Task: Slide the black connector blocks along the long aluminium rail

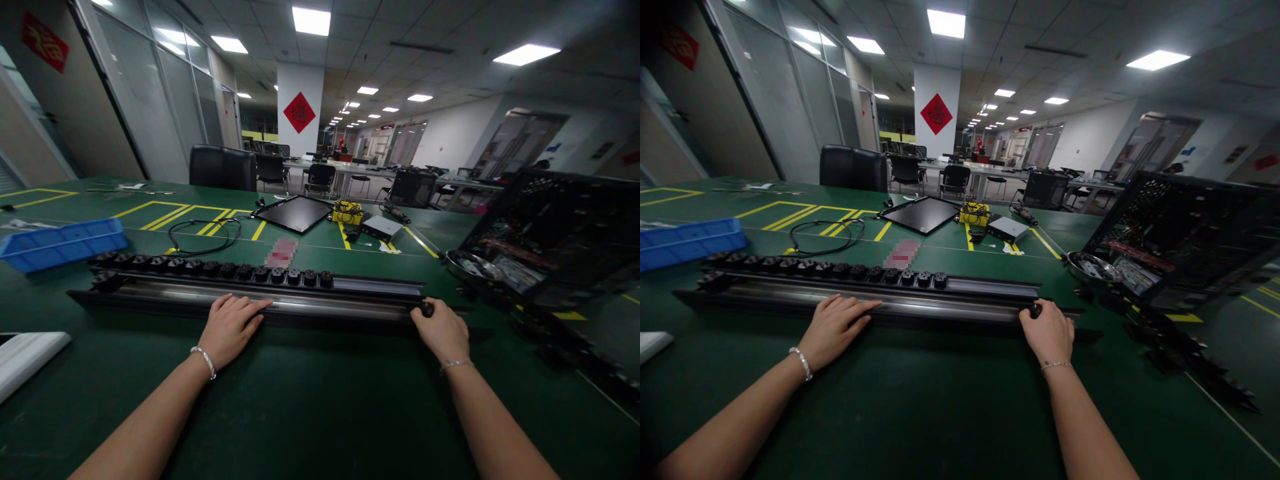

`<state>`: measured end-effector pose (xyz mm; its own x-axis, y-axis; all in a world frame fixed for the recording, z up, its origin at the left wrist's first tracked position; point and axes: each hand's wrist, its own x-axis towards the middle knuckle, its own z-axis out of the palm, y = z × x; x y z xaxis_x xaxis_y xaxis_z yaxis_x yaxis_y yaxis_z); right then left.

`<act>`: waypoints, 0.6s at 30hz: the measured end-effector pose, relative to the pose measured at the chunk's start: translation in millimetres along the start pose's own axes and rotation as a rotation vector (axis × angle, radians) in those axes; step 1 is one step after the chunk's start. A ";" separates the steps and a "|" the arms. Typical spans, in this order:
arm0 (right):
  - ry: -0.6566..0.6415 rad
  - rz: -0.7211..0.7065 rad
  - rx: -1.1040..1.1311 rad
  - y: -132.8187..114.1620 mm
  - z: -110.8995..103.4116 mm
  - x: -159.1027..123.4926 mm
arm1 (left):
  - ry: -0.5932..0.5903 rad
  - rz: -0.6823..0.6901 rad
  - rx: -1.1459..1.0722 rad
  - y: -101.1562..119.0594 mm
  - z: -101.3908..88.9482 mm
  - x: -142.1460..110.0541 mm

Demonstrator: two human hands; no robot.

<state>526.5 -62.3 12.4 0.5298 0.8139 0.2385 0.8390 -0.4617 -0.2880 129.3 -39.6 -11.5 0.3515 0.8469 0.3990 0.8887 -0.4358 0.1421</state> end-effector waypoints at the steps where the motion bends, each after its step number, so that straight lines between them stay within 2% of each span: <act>1: 0.000 -0.001 0.001 0.1 0.0 0.0 | -0.001 0.000 0.000 -0.2 0.3 -0.1; 18: 0.000 0.006 0.018 4.2 3.1 2.1 | -0.015 -0.002 0.002 -0.7 0.4 -0.2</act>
<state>530.8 -61.4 8.8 0.5349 0.8110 0.2371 0.8334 -0.4602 -0.3059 128.7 -39.3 -12.0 0.3536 0.8524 0.3852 0.8903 -0.4330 0.1409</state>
